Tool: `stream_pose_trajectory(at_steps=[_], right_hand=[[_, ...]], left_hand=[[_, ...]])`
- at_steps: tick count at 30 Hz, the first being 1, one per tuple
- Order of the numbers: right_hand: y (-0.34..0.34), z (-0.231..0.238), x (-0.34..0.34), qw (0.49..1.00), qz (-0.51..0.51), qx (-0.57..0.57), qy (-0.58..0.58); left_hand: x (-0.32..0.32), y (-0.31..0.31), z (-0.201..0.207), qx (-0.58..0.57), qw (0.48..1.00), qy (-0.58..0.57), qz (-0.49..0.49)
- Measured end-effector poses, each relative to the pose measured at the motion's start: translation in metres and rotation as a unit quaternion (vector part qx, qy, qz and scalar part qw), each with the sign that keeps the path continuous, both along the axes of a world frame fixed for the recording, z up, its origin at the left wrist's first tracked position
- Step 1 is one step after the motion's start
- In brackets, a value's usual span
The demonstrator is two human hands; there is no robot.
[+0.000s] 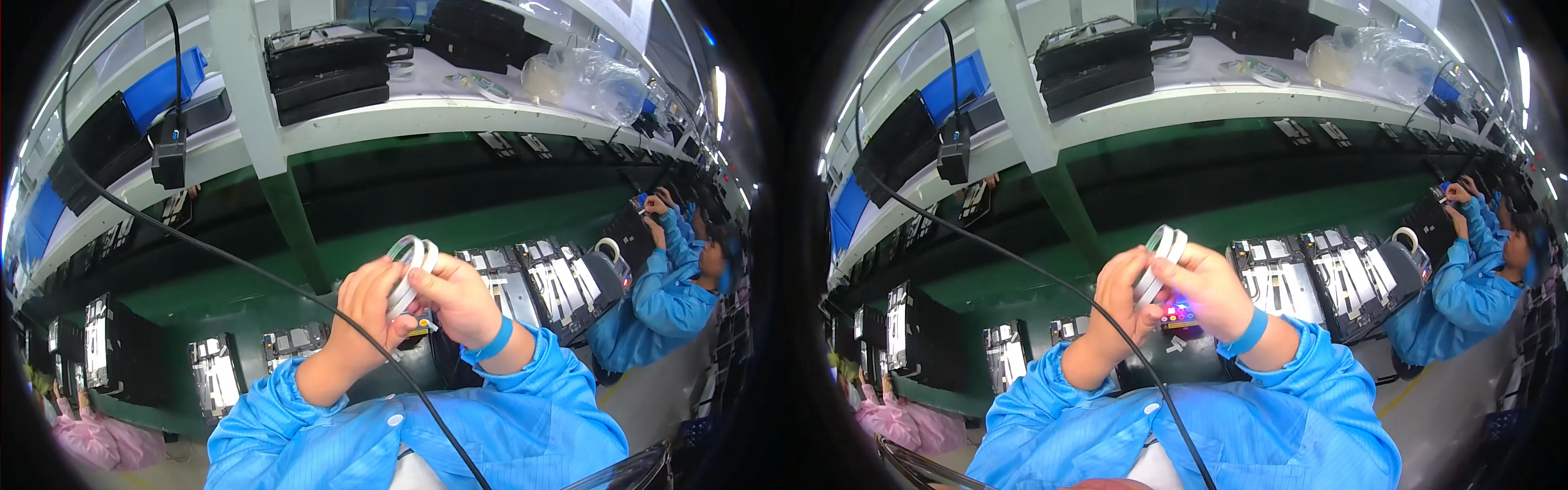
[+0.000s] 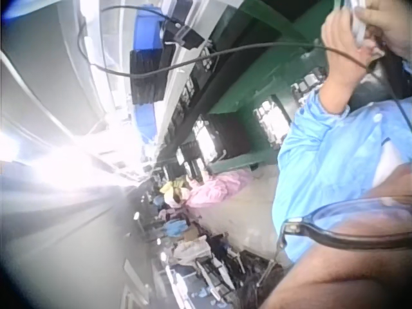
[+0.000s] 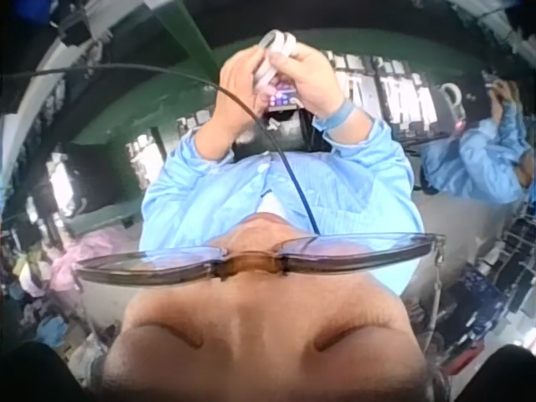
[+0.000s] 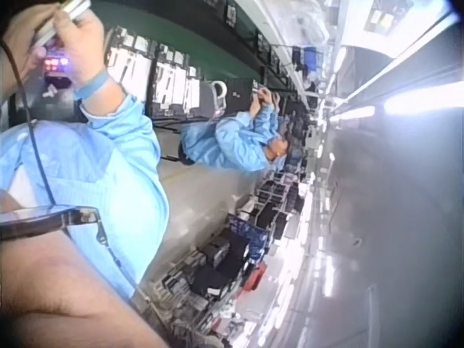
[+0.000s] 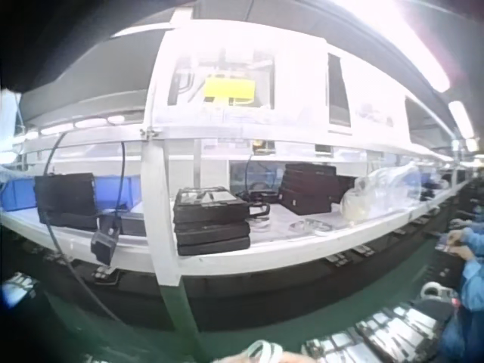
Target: The person applies white adhesive tape to the internal components of a black electronic device chassis. They then load a roll of tape into a dispensing machine and pull the tape through the mechanism.
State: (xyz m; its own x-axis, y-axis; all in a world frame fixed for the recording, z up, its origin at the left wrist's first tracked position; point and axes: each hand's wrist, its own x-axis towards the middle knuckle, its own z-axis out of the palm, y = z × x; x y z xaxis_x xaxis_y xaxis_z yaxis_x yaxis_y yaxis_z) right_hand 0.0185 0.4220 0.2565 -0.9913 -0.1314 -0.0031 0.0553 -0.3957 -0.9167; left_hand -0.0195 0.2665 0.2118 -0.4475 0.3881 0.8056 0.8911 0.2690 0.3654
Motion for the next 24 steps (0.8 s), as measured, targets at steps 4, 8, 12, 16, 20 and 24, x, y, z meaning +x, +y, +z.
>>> stream_pose_trajectory(at_steps=[4,8,12,16,20,24], right_hand=[[-0.004,0.011,0.019,0.994,0.103,-0.041,-0.003],[0.000,0.017,0.030,0.973,0.181,-0.130,-0.057],[-0.003,0.019,0.038,0.954,0.224,-0.193,-0.050],[-0.003,0.059,0.055,0.980,0.190,0.042,-0.052],[0.009,0.106,0.041,0.831,0.070,0.532,0.147],[-0.016,0.140,0.046,0.586,-0.014,0.599,0.546]], left_hand=[[0.003,-0.014,-0.002,0.001,0.999,0.006,-0.047],[0.007,-0.027,0.017,0.037,0.986,0.031,-0.160],[0.015,-0.026,0.031,0.069,0.952,0.037,-0.297],[0.020,-0.034,0.051,0.051,0.951,0.101,-0.288],[0.025,-0.046,0.076,0.032,0.972,0.074,-0.220],[0.037,-0.047,0.081,0.044,0.981,0.010,-0.189]])
